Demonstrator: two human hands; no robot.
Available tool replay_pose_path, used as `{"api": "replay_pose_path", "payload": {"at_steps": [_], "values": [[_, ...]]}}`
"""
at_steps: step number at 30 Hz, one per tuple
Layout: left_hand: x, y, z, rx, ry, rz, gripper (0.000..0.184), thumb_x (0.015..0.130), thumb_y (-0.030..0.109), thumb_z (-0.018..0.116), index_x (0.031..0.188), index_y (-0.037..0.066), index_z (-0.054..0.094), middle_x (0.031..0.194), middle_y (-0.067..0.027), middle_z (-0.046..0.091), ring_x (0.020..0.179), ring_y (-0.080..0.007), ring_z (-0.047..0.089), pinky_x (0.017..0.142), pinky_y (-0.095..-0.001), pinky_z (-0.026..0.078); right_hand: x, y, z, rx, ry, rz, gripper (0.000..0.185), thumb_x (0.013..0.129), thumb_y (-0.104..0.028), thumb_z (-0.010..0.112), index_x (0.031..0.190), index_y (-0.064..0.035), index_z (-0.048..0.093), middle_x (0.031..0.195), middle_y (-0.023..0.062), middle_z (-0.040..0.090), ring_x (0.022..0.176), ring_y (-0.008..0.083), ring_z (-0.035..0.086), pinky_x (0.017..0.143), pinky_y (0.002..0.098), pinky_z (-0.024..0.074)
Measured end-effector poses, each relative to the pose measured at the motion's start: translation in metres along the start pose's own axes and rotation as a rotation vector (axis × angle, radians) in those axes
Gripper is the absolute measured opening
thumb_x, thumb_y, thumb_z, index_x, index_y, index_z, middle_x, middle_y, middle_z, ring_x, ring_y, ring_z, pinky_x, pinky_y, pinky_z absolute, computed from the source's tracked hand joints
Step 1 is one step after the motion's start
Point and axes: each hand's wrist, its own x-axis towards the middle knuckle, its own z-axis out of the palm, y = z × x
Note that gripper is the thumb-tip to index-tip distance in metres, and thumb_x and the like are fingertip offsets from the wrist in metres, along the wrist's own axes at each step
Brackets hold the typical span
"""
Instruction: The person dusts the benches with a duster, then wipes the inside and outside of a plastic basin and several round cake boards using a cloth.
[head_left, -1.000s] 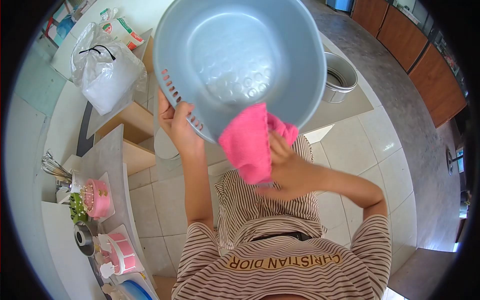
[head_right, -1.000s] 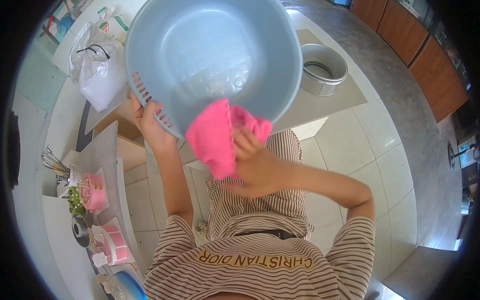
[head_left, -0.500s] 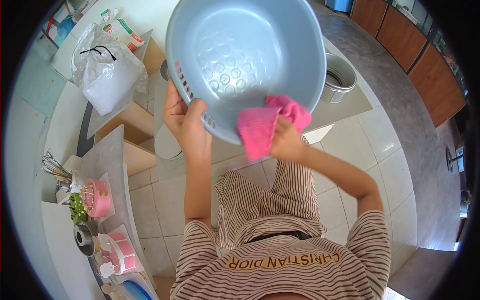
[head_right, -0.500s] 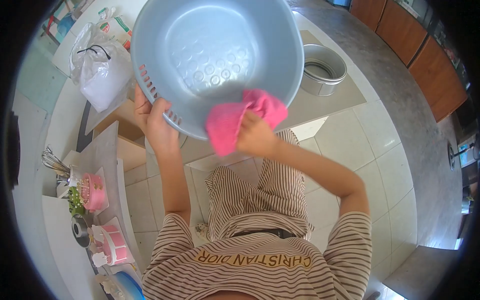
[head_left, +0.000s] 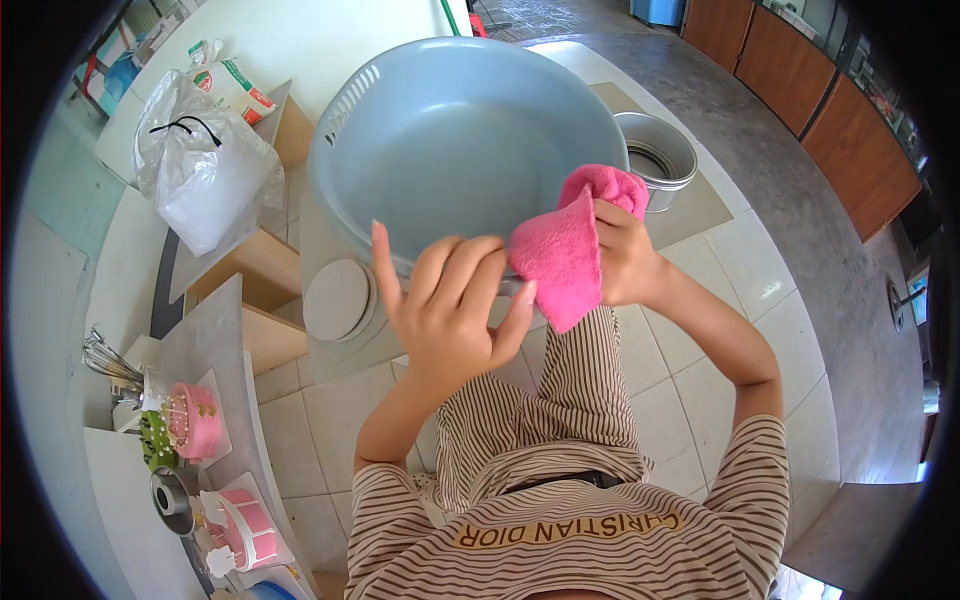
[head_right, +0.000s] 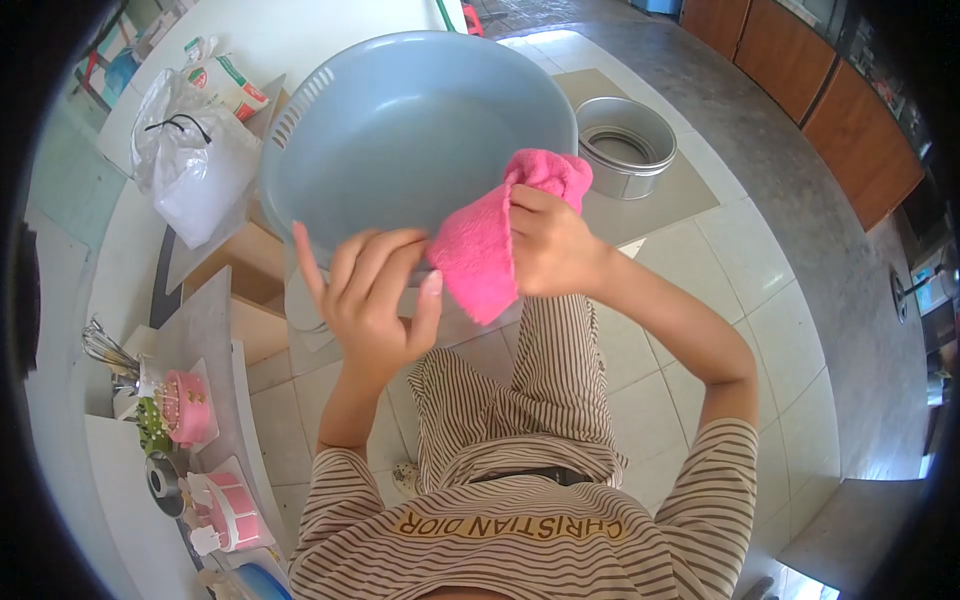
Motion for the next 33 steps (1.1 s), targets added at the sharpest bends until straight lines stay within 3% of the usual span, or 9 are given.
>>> {"api": "replay_pose_path", "payload": {"at_steps": [4,6,9,12,15,20,22,28,33], "values": [[-0.017,-0.044,0.011,-0.011,0.231,0.270,0.024,0.071,0.018,0.042,0.051,0.008,0.050,0.047,-0.0017,0.048,0.054,-0.0180,0.044,0.080,-0.0429,0.032,0.005,-0.021,0.003,0.094,0.176,0.069,0.027,0.039,-0.014,0.049,0.062,-0.0026,0.054,0.073,0.0082,0.056,0.067,0.0237,0.053,0.066,0.0348,0.0435],[-0.008,-0.051,0.007,-0.297,0.431,0.191,0.031,0.071,0.012,0.041,0.040,0.009,0.042,0.040,-0.0016,0.039,0.042,-0.0169,0.034,0.057,-0.0369,0.037,-0.004,-0.018,0.006,0.224,0.195,0.096,0.028,0.040,-0.014,0.050,0.065,-0.0026,0.055,0.075,0.0082,0.057,0.069,0.0239,0.053,0.067,0.0351,0.0432],[-0.029,-0.082,-0.024,-0.420,0.510,0.195,0.033,0.073,0.011,0.036,0.040,0.009,0.042,0.041,-0.0014,0.040,0.042,-0.0158,0.033,0.059,-0.0360,0.037,-0.042,0.030,-0.012,0.122,0.080,0.005,0.033,0.044,-0.014,0.055,0.075,-0.0047,0.056,0.081,0.0064,0.056,0.079,0.0232,0.053,0.073,0.0359,0.0420],[-0.025,-0.092,-0.055,-0.476,0.210,0.328,0.029,0.073,0.012,0.036,0.046,0.009,0.047,0.044,-0.0018,0.043,0.044,-0.0153,0.036,0.063,-0.0377,0.039,-0.055,0.050,-0.019,0.001,-0.039,-0.028,0.035,0.046,-0.015,0.056,0.080,-0.0063,0.056,0.082,0.0056,0.056,0.083,0.0226,0.052,0.075,0.0361,0.0415],[-0.007,-0.076,-0.023,-0.303,0.434,0.169,0.027,0.075,0.016,0.037,0.052,0.008,0.050,0.046,-0.0016,0.044,0.043,-0.0158,0.038,0.067,-0.0382,0.040,-0.053,0.040,-0.011,0.005,-0.071,-0.043,0.035,0.046,-0.016,0.055,0.080,-0.0060,0.056,0.082,0.0055,0.055,0.083,0.0231,0.051,0.075,0.0361,0.0416],[-0.023,-0.022,0.023,-0.056,0.213,0.296,0.028,0.074,0.016,0.036,0.049,0.007,0.047,0.047,-0.0024,0.045,0.042,-0.0156,0.041,0.067,-0.0330,0.041,-0.018,0.006,0.005,0.035,0.070,-0.021,0.036,0.043,-0.016,0.053,0.076,-0.0034,0.056,0.080,0.0061,0.056,0.078,0.0247,0.052,0.073,0.0362,0.0423],[-0.024,-0.024,0.023,0.068,0.142,0.136,0.029,0.073,0.013,0.035,0.046,0.008,0.046,0.048,-0.0025,0.045,0.042,-0.0140,0.041,0.064,-0.0309,0.040,-0.008,-0.006,0.001,-0.091,0.094,0.003,0.036,0.041,-0.016,0.053,0.074,-0.0023,0.056,0.079,0.0063,0.056,0.076,0.0246,0.052,0.072,0.0360,0.0427],[-0.013,-0.057,-0.016,-0.116,0.392,0.353,0.030,0.076,0.016,0.038,0.047,0.010,0.040,0.045,0.0028,0.041,0.040,-0.0121,0.038,0.057,-0.0297,0.038,-0.038,0.001,-0.001,0.443,0.103,0.037,0.036,0.056,-0.029,0.065,0.082,-0.0052,0.060,0.084,0.0115,0.057,0.080,0.0271,0.054,0.075,0.0410,0.0426],[-0.006,-0.070,-0.075,-0.324,0.075,0.332,0.044,0.084,0.030,0.028,0.045,0.010,0.038,0.044,0.0022,0.039,0.038,-0.0124,0.035,0.058,-0.0313,0.038,-0.056,0.030,-0.013,0.378,-0.025,-0.019,0.031,0.053,-0.021,0.059,0.075,-0.0006,0.056,0.078,0.0142,0.055,0.080,0.0296,0.052,0.076,0.0401,0.0409]]}}
